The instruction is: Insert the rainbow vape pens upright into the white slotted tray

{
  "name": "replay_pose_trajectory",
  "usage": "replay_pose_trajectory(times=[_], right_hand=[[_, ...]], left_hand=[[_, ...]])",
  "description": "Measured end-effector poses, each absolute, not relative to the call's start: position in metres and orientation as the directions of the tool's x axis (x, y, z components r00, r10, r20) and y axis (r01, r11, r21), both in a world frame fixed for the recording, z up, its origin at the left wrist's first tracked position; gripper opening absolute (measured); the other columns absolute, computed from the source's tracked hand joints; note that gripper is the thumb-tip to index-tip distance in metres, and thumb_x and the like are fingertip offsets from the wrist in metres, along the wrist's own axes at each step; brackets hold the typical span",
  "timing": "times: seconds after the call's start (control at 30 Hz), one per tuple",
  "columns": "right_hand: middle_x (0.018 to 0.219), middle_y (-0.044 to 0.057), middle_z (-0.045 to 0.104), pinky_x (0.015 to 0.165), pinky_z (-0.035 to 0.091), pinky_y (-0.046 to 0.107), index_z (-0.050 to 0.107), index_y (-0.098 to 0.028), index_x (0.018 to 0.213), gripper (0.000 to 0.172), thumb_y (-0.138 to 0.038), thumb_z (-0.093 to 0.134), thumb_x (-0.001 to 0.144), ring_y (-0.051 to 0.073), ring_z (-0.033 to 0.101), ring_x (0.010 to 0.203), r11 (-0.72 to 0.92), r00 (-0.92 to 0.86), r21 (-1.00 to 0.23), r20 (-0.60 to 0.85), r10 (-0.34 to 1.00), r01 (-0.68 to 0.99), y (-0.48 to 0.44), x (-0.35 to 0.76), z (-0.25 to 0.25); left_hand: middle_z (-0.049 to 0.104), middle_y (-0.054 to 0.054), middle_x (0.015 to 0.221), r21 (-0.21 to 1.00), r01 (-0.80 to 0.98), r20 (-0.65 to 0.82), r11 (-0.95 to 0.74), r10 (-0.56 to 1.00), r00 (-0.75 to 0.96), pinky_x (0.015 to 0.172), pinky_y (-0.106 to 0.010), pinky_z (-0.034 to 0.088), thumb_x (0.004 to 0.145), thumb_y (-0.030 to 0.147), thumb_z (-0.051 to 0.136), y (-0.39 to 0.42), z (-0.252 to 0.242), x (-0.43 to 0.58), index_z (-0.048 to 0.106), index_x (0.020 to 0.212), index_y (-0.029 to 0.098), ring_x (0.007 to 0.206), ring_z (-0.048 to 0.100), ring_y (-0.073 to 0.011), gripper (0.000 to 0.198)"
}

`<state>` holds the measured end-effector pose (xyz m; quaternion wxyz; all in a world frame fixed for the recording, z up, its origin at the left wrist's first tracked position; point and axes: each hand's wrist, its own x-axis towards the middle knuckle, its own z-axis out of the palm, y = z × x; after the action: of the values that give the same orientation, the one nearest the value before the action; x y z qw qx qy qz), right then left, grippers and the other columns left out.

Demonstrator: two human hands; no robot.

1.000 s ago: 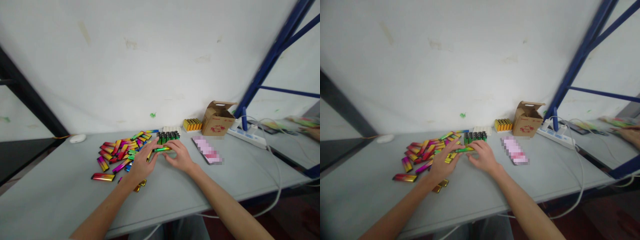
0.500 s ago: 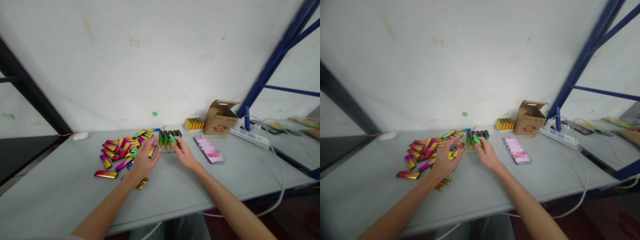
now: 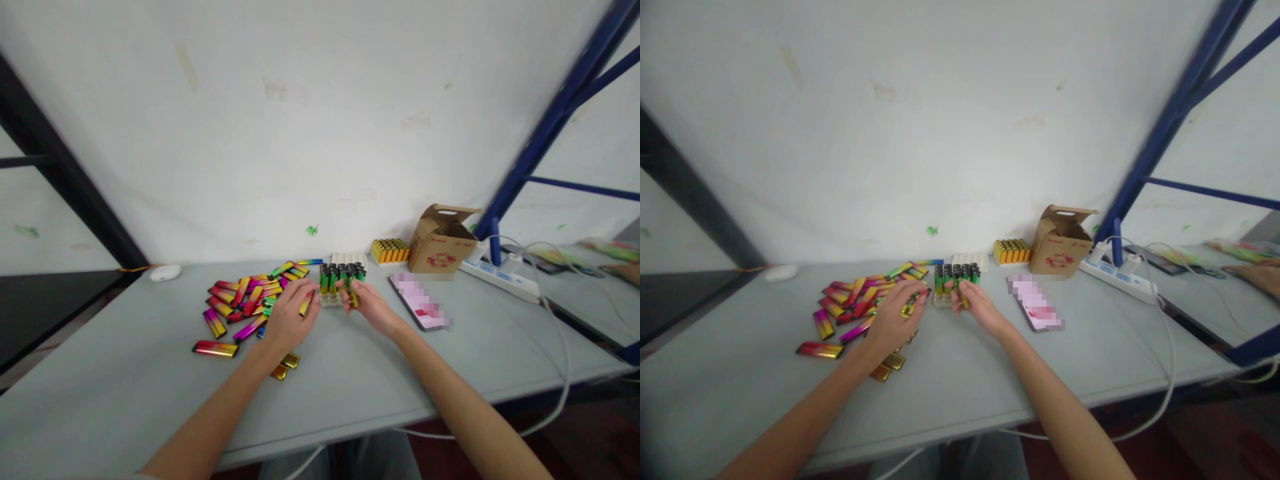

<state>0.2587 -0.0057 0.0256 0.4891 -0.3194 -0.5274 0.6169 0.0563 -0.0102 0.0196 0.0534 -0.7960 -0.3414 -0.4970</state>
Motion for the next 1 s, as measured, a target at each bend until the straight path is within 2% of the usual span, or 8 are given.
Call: replay_pose_trajectory(times=[0.13, 0.23, 0.33, 0.5, 0.67, 1.0], right_hand=[[0.057, -0.007, 0.033, 0.043, 0.029, 0.020, 0.050, -0.019, 0.072, 0.039, -0.057, 0.053, 0.078, 0.008, 0.029, 0.045, -0.229, -0.444, -0.898, -0.042, 0.895, -0.377, -0.006, 0.263, 0.030], [0.052, -0.009, 0.023, 0.040, 0.017, 0.019, 0.039, -0.021, 0.062, 0.045, -0.062, 0.050, 0.077, 0.006, 0.017, 0.042, -0.288, -0.460, -0.863, -0.074, 0.885, -0.415, -0.005, 0.269, 0.032], [0.049, -0.010, 0.019, 0.038, 0.013, 0.020, 0.033, -0.022, 0.058, 0.045, -0.060, 0.048, 0.077, 0.006, 0.012, 0.041, -0.296, -0.465, -0.848, -0.067, 0.883, -0.440, -0.001, 0.273, 0.030], [0.047, -0.010, 0.017, 0.037, 0.012, 0.020, 0.029, -0.023, 0.054, 0.042, -0.055, 0.044, 0.075, 0.006, 0.011, 0.040, -0.293, -0.435, -0.830, -0.068, 0.898, -0.474, 0.002, 0.275, 0.027], [0.048, -0.010, 0.019, 0.037, 0.012, 0.020, 0.033, -0.022, 0.056, 0.034, -0.049, 0.046, 0.072, 0.006, 0.010, 0.040, -0.298, -0.403, -0.826, -0.094, 0.910, -0.479, 0.001, 0.273, 0.029], [0.050, -0.009, 0.022, 0.039, 0.016, 0.020, 0.032, -0.022, 0.061, 0.027, -0.043, 0.039, 0.077, 0.007, 0.013, 0.041, -0.300, -0.348, -0.826, -0.136, 0.928, -0.478, -0.002, 0.269, 0.029]], left_hand=[[0.064, -0.008, 0.100, 0.247, 0.598, 0.831, -0.762, 0.484, 0.274, 0.090, -0.036, 0.051, 0.090, 0.016, 0.053, -0.009, 0.019, 0.056, 0.061, 0.100, 0.018, 0.098, 0.061, -0.0192, 0.013], [0.064, -0.007, 0.095, 0.238, 0.602, 0.833, -0.762, 0.479, 0.276, 0.087, -0.036, 0.052, 0.090, 0.016, 0.053, -0.009, 0.019, 0.057, 0.063, 0.094, 0.017, 0.094, 0.061, -0.0190, 0.011], [0.065, -0.007, 0.093, 0.228, 0.604, 0.835, -0.764, 0.472, 0.282, 0.086, -0.036, 0.052, 0.090, 0.016, 0.052, -0.009, 0.019, 0.058, 0.063, 0.091, 0.017, 0.092, 0.061, -0.0190, 0.011], [0.065, -0.007, 0.091, 0.218, 0.600, 0.839, -0.769, 0.462, 0.288, 0.084, -0.036, 0.053, 0.089, 0.015, 0.053, -0.009, 0.018, 0.058, 0.064, 0.090, 0.017, 0.090, 0.061, -0.0190, 0.011], [0.065, -0.008, 0.091, 0.218, 0.603, 0.836, -0.767, 0.465, 0.290, 0.084, -0.036, 0.053, 0.089, 0.015, 0.054, -0.010, 0.018, 0.058, 0.064, 0.089, 0.016, 0.090, 0.061, -0.0193, 0.011], [0.066, -0.007, 0.090, 0.226, 0.611, 0.834, -0.759, 0.475, 0.281, 0.084, -0.036, 0.053, 0.090, 0.017, 0.052, -0.011, 0.021, 0.058, 0.065, 0.089, 0.017, 0.089, 0.062, -0.0191, 0.013]])
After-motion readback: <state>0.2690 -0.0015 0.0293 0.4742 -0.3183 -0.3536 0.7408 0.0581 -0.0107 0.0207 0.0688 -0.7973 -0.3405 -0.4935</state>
